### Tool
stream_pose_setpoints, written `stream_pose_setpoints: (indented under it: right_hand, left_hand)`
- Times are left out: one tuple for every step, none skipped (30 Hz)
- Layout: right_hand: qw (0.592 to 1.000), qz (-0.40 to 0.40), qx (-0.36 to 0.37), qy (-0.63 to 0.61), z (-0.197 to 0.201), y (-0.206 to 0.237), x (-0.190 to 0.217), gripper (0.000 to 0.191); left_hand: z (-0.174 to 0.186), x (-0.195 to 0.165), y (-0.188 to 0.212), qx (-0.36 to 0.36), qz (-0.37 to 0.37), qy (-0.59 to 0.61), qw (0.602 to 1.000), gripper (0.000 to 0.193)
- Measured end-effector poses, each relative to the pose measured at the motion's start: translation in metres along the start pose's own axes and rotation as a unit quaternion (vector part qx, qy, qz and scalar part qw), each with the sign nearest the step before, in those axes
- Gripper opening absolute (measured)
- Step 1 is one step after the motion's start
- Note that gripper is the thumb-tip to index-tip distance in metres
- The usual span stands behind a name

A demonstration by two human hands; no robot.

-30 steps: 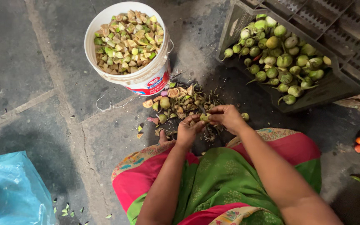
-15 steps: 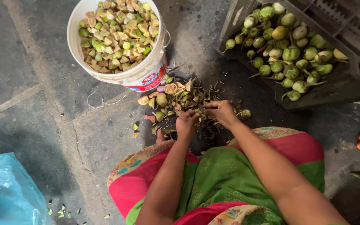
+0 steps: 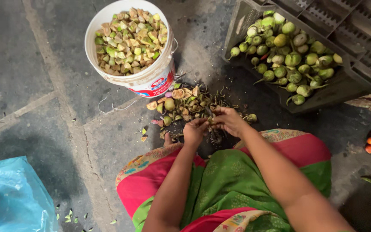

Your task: The person sits on the floor and uses a knife to cut small green vegetables into pieces. The cut pieces are placed into a white bucket, while the peels and scraps accumulate on the floor.

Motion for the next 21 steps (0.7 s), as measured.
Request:
stream_pose_setpoints:
  right_hand:
    - [1.0,0.021,-0.001,0.02,-0.002,0.001,0.002,0.032]
    - [0.998,0.039,-0.003,0.039,-0.003,0.002,0.004,0.035]
    - [0.997,0.057,-0.006,0.058,-0.005,0.004,0.006,0.038]
    - [0.993,0.085,-0.003,0.088,-0.007,0.006,0.009,0.037]
    - [0.987,0.112,0.001,0.117,-0.009,0.007,0.013,0.035]
    - [0.98,0.137,0.007,0.146,-0.011,0.009,0.017,0.034]
    - [0.976,0.139,0.002,0.168,-0.012,0.01,0.021,0.032]
    - [0.972,0.14,-0.003,0.189,-0.013,0.011,0.023,0.029]
    - [0.968,0.14,-0.009,0.209,-0.014,0.012,0.026,0.027]
    - [0.963,0.145,-0.01,0.226,-0.014,0.012,0.028,0.026]
    - [0.958,0.15,-0.012,0.243,-0.014,0.012,0.03,0.024]
    - [0.954,0.153,-0.015,0.259,-0.013,0.011,0.031,0.023]
    - [0.952,0.142,-0.019,0.271,-0.012,0.009,0.03,0.021]
    - [0.949,0.131,-0.022,0.284,-0.01,0.006,0.028,0.02]
    - [0.947,0.122,-0.026,0.297,-0.008,0.002,0.026,0.019]
    - [0.949,0.107,-0.034,0.295,-0.005,-0.003,0.022,0.018]
    - [0.951,0.092,-0.043,0.292,-0.003,-0.008,0.017,0.017]
    - [0.952,0.078,-0.051,0.291,0.0,-0.012,0.012,0.017]
    - [0.957,0.065,-0.05,0.278,0.002,-0.016,0.007,0.015]
    - [0.961,0.053,-0.05,0.265,0.004,-0.019,0.001,0.014]
    - [0.966,0.041,-0.049,0.252,0.007,-0.021,-0.002,0.013]
  left_hand:
    - [0.0,-0.008,0.002,-0.006,-0.018,0.022,1.0,0.021]
    - [0.0,-0.016,0.005,-0.012,-0.033,0.045,0.998,0.019]
    - [-0.001,-0.023,0.007,-0.016,-0.048,0.068,0.996,0.017]
    - [-0.001,-0.03,0.008,-0.027,-0.066,0.061,0.996,0.016]
    - [-0.002,-0.035,0.01,-0.039,-0.083,0.054,0.994,0.016]
    - [-0.002,-0.04,0.012,-0.053,-0.1,0.048,0.992,0.015]
    - [-0.002,-0.044,0.013,-0.068,-0.124,0.021,0.99,0.015]
    - [-0.003,-0.047,0.015,-0.083,-0.146,-0.006,0.986,0.014]
    - [-0.003,-0.049,0.016,-0.096,-0.167,-0.033,0.981,0.014]
    - [-0.003,-0.047,0.016,-0.095,-0.146,-0.011,0.985,0.013]
    - [-0.003,-0.045,0.015,-0.092,-0.125,0.012,0.988,0.012]
    - [-0.003,-0.043,0.014,-0.09,-0.103,0.035,0.99,0.011]
    - [-0.003,-0.041,0.012,-0.088,-0.101,0.035,0.99,0.012]
    - [-0.002,-0.04,0.01,-0.087,-0.099,0.034,0.991,0.012]
    - [-0.002,-0.038,0.007,-0.086,-0.1,0.034,0.991,0.013]
    - [-0.002,-0.032,0.002,-0.085,-0.052,0.036,0.994,0.013]
    - [-0.002,-0.026,-0.003,-0.085,-0.004,0.039,0.996,0.013]
    - [-0.002,-0.018,-0.008,-0.084,0.042,0.043,0.995,0.014]
    - [-0.002,-0.01,-0.012,-0.083,0.066,0.014,0.994,0.017]
    - [-0.002,0.0,-0.016,-0.08,0.088,-0.014,0.993,0.02]
    - [-0.001,0.01,-0.02,-0.078,0.11,-0.044,0.99,0.023]
Point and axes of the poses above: each hand's wrist, its own y-axis away from the middle knuckle, its own z-axis out of the back of the hand, x = y × z, the point moved 3 cm from there along -y, towards the middle knuckle, and after that the axes turned 4 degrees about x, right-handed, at the moved point
